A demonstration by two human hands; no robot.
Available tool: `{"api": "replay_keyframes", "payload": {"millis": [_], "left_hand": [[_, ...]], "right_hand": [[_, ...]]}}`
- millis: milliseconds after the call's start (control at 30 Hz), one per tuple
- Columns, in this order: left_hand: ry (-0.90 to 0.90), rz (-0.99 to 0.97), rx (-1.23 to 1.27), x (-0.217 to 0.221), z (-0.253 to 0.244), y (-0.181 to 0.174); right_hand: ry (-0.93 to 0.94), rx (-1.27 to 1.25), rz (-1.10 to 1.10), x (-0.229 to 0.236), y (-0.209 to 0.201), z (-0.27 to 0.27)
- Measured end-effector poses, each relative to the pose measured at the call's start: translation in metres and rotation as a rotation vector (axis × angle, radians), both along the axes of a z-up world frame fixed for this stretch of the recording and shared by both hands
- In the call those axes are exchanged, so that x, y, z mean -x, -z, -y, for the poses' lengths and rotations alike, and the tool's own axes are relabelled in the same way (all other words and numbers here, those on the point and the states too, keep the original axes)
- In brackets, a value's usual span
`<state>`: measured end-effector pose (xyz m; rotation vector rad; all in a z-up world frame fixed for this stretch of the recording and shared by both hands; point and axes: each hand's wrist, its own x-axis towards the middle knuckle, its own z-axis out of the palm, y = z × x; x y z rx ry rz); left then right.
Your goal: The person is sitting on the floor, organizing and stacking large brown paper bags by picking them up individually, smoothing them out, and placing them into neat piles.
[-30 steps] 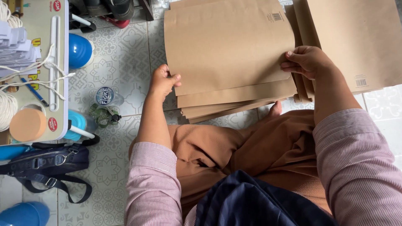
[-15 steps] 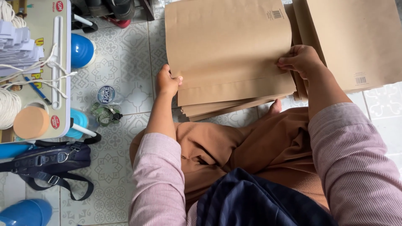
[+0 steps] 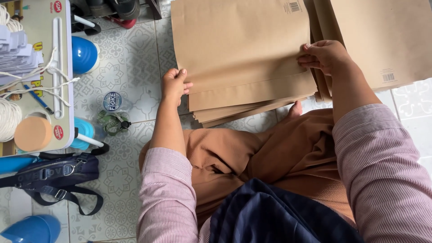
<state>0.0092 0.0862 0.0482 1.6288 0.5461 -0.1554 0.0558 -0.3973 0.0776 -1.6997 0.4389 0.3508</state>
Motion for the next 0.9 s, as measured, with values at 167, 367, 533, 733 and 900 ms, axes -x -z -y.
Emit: {"api": "replay_keyframes", "payload": {"millis": [167, 367, 533, 733, 900], "left_hand": [[0.007, 0.001, -0.08, 0.012, 0.005, -0.014], [-0.004, -0.008, -0.18, 0.021, 0.014, -0.019], [-0.028, 0.012, -0.156, 0.021, 0.012, 0.003], [0.03, 0.039, -0.554, 0.034, 0.011, 0.022], [0.076, 0.002, -0.793, 0.038, 0.012, 0.031]], "right_hand": [[-0.028, -0.017, 0.004, 0.004, -0.013, 0.0], [-0.013, 0.017, -0.024, 0.013, -0.018, -0.005], [0.039, 0.017, -0.031, 0.018, -0.007, 0.0], [0.131, 0.147, -0.098, 0.034, -0.004, -0.006], [0.073, 0.411, -0.145, 0.04, 0.0, -0.009]]}}
